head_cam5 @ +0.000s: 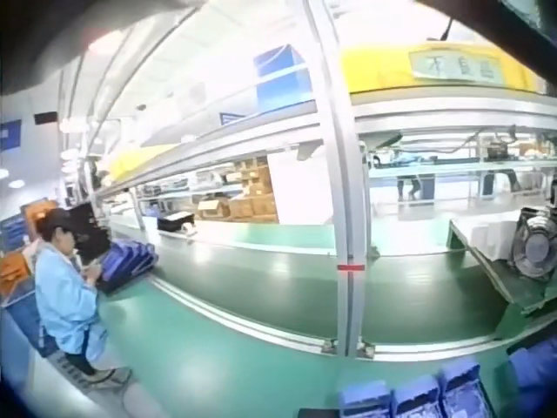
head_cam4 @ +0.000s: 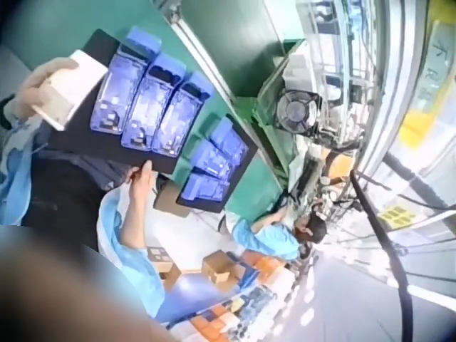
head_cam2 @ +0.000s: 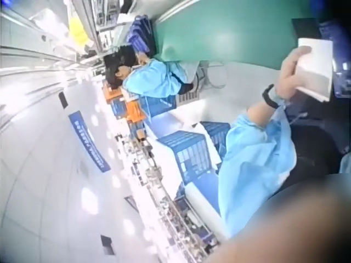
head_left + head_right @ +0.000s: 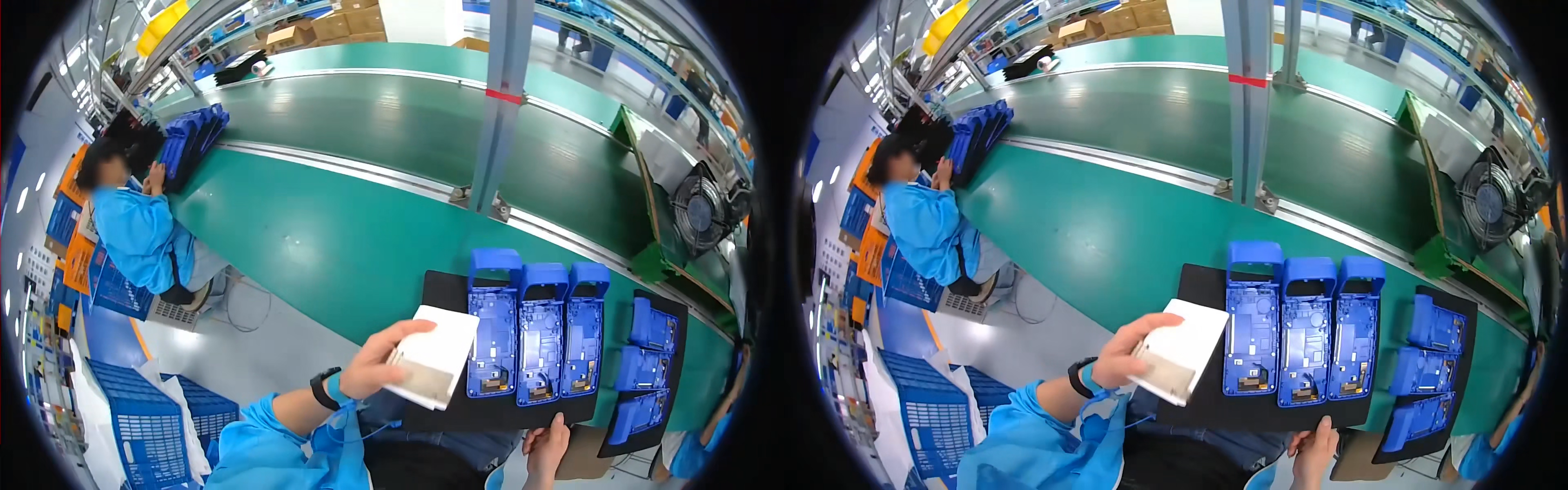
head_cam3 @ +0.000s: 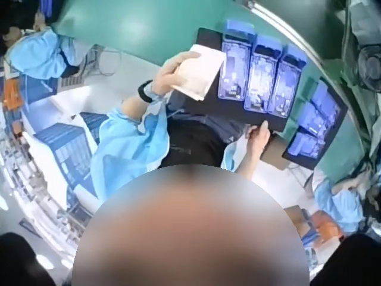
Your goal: The person is attaching small white rectangular components to blue plastic device housings on an assembly line.
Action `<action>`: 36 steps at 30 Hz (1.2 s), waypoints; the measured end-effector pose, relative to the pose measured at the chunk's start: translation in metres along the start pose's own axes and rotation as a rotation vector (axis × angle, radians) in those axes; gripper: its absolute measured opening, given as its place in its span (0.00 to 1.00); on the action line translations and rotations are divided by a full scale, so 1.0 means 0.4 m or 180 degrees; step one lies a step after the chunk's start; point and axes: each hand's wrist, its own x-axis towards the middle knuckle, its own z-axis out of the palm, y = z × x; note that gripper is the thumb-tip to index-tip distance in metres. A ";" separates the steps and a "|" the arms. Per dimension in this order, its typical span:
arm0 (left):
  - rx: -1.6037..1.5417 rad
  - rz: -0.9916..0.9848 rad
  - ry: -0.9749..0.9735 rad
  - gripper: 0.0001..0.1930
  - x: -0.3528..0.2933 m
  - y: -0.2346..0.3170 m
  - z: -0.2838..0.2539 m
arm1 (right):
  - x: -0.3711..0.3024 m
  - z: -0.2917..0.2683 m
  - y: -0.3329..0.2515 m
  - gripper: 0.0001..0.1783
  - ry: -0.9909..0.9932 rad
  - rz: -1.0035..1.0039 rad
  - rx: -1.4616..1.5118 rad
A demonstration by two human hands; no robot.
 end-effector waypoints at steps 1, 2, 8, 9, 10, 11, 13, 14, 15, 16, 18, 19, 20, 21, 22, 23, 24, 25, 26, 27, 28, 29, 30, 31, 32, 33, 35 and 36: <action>0.0306 0.0105 0.0018 0.42 -0.003 0.002 0.016 | -0.001 0.007 0.000 0.28 -0.0017 -0.0057 -0.0057; 0.0596 0.0206 0.0008 0.40 -0.009 0.003 0.030 | -0.002 0.012 0.001 0.26 -0.0001 -0.0118 -0.0113; 0.3232 0.0837 0.0168 0.33 -0.013 -0.019 0.019 | -0.039 0.075 -0.084 0.22 -0.1034 0.0102 -0.1101; 0.2927 0.0877 0.0298 0.32 -0.019 -0.031 0.003 | -0.050 0.083 -0.093 0.22 -0.1033 0.0146 -0.1059; 0.2574 0.1104 0.0670 0.30 -0.024 -0.053 0.008 | -0.058 0.092 -0.104 0.22 -0.1110 0.0180 -0.1164; 0.2500 0.1167 0.0692 0.31 -0.046 -0.049 0.012 | -0.066 0.097 -0.112 0.21 -0.1272 0.0274 -0.1179; 0.2128 0.0916 0.0981 0.34 -0.100 -0.065 -0.018 | -0.067 0.129 -0.098 0.15 -0.1349 0.0176 -0.1014; 0.1951 0.0897 0.1232 0.35 -0.131 -0.078 -0.024 | -0.071 0.138 -0.103 0.13 -0.1373 0.0151 -0.0939; 0.1738 0.0764 0.1224 0.37 -0.156 -0.084 -0.006 | -0.071 0.142 -0.104 0.11 -0.1341 0.0086 -0.0491; 0.1542 0.0634 0.1225 0.38 -0.180 -0.091 0.018 | -0.060 0.141 -0.099 0.10 -0.1324 0.0007 -0.0039; 0.1473 0.0368 0.1148 0.43 -0.225 -0.124 0.045 | -0.036 0.143 -0.092 0.09 -0.1041 -0.0394 0.0457; 0.1356 0.0347 0.1013 0.45 -0.237 -0.135 0.062 | -0.030 0.142 -0.098 0.08 -0.0836 -0.0338 0.0945; 0.1233 0.0323 0.0876 0.46 -0.244 -0.145 0.081 | -0.027 0.131 -0.104 0.08 -0.0620 -0.0281 0.1426; 0.0983 0.0104 0.0675 0.48 -0.237 -0.135 0.114 | -0.023 0.106 -0.099 0.08 -0.0635 -0.0279 0.1427; 0.0726 -0.0115 0.0470 0.50 -0.222 -0.125 0.146 | -0.017 0.062 -0.082 0.07 -0.0974 -0.0261 0.1629; 0.0280 -0.0215 0.0074 0.49 -0.207 -0.147 0.160 | -0.009 0.016 -0.062 0.06 -0.1308 -0.0253 0.1822; 0.0016 -0.0412 -0.0314 0.49 -0.188 -0.149 0.184 | 0.000 -0.034 -0.006 0.06 -0.1306 -0.0260 0.1803; -0.0036 -0.0435 -0.0728 0.48 -0.157 -0.153 0.212 | 0.011 -0.084 0.069 0.12 -0.1418 -0.0223 0.1420; -0.0088 -0.0478 -0.1140 0.46 -0.121 -0.156 0.248 | 0.012 -0.115 0.112 0.17 -0.1511 -0.0167 0.1046; -0.0481 -0.0728 -0.1376 0.47 -0.088 -0.158 0.282 | -0.043 -0.077 0.082 0.19 -0.1179 -0.0075 0.0075; -0.0892 -0.0978 -0.1641 0.48 -0.054 -0.162 0.315 | -0.100 -0.044 0.045 0.21 -0.0803 -0.0004 -0.0894; -0.0904 -0.1185 -0.1975 0.49 -0.025 -0.170 0.343 | -0.094 -0.075 0.073 0.26 -0.1253 0.0610 -0.1039; -0.0923 -0.1384 -0.2317 0.50 -0.002 -0.170 0.367 | -0.096 -0.119 0.160 0.25 -0.2136 0.1020 0.1977; -0.0720 -0.1219 -0.2838 0.50 0.016 -0.159 0.385 | -0.093 -0.103 0.155 0.25 -0.2128 0.1012 0.1982; -0.0408 -0.0558 -0.3126 0.50 0.025 -0.161 0.400 | -0.081 -0.067 0.158 0.25 -0.2215 0.0639 0.1488; -0.0207 -0.0517 -0.3225 0.49 0.024 -0.147 0.401 | -0.072 -0.020 0.150 0.25 -0.2248 0.0253 0.0997; 0.0019 0.0039 -0.2953 0.41 0.026 -0.088 0.432 | -0.071 0.087 0.112 0.26 -0.1281 -0.0085 0.0779; 0.0225 0.0407 -0.2934 0.46 0.036 -0.089 0.410 | -0.087 0.139 0.070 0.27 -0.0289 -0.0030 0.1066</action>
